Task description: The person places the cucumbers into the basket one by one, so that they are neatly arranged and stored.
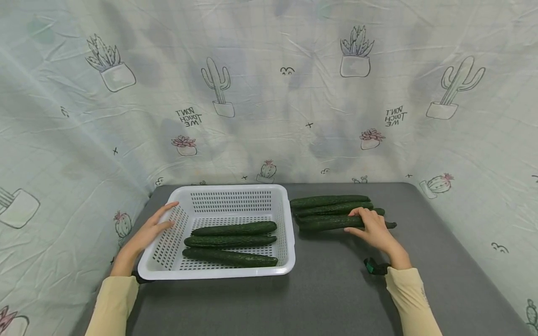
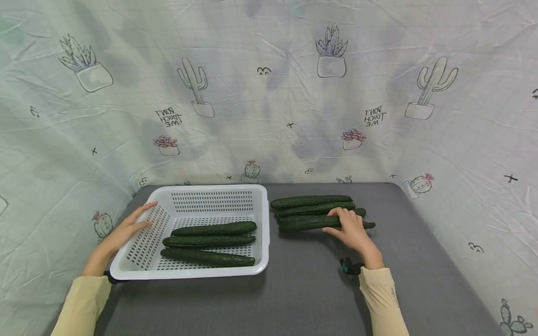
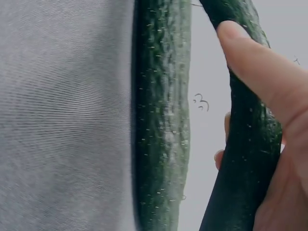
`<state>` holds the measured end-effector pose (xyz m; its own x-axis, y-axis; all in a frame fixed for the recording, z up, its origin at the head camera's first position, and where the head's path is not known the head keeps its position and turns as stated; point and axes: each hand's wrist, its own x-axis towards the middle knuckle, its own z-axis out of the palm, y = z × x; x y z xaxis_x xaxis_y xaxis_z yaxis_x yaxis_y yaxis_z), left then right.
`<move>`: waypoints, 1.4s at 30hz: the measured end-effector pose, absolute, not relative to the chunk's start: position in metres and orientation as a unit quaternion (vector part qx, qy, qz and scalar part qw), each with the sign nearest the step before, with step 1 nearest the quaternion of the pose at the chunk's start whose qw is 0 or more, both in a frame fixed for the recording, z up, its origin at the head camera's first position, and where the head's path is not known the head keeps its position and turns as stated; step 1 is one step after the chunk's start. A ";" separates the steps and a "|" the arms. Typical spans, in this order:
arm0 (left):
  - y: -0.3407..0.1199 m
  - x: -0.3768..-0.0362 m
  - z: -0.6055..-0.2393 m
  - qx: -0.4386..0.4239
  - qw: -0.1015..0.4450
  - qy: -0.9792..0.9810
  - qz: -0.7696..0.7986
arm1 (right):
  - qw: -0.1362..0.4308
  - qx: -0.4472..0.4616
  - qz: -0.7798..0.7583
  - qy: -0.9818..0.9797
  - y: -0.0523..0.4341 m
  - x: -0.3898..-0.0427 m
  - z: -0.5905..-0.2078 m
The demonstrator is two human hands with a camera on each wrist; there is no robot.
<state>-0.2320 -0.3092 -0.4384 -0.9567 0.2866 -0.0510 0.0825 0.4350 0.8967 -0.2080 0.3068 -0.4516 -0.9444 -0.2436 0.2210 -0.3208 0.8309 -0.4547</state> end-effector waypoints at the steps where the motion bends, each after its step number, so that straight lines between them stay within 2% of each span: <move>1: -0.309 -0.232 -0.438 0.110 0.098 0.841 0.521 | 0.080 0.143 0.253 -0.953 0.307 -0.208 -0.450; 15: -0.309 -0.230 -0.436 0.119 0.096 0.838 0.523 | 0.173 0.119 0.221 -0.952 0.303 -0.200 -0.427; 42: -0.308 -0.230 -0.436 0.106 0.095 0.839 0.525 | 0.178 0.118 0.232 -0.949 0.273 -0.197 -0.392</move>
<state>-0.2299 -0.3080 -0.4364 -0.9594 0.2779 -0.0479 0.0783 0.4257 0.9015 -0.1973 0.2726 -0.3925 -0.9088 -0.1419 0.3924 -0.3067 0.8649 -0.3974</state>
